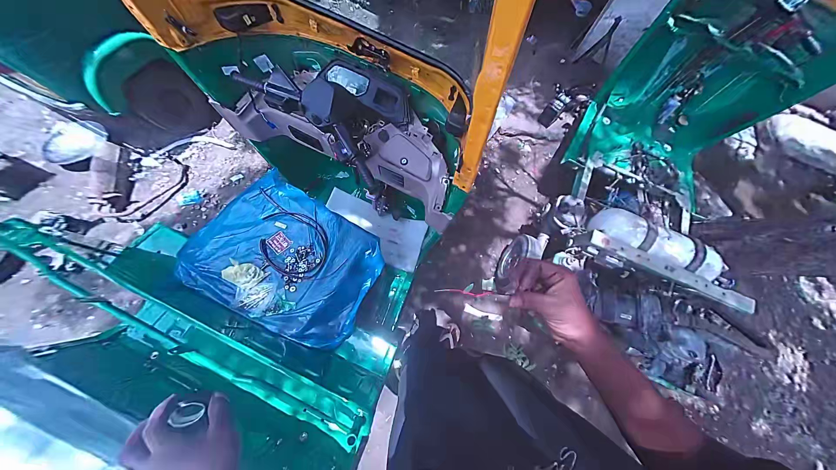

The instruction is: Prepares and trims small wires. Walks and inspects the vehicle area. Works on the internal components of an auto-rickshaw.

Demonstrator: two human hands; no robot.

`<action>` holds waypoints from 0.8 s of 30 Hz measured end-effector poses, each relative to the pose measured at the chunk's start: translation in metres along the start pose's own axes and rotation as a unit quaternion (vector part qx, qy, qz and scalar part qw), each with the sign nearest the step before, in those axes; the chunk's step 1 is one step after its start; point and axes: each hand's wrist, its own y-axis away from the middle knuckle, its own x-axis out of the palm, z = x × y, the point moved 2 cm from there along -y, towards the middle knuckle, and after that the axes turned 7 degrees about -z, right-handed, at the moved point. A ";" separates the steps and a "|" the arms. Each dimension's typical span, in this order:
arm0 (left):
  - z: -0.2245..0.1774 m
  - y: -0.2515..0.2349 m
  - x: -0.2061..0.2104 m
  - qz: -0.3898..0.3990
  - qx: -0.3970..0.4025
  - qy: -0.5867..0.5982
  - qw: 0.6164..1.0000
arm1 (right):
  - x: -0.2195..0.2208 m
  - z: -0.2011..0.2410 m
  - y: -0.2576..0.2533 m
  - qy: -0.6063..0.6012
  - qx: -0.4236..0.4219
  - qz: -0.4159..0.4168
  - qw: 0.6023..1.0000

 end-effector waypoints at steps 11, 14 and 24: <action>-0.166 -0.107 0.316 0.412 0.113 -0.210 0.879 | -0.093 0.016 -0.036 0.038 -0.090 -0.166 0.981; -0.173 -0.121 0.364 0.472 0.185 -0.313 0.803 | -0.104 0.007 -0.045 0.034 -0.102 -0.192 0.976; -0.214 -0.262 0.469 0.546 0.438 -0.398 0.594 | -0.055 -0.045 -0.091 0.031 -0.201 -0.210 0.956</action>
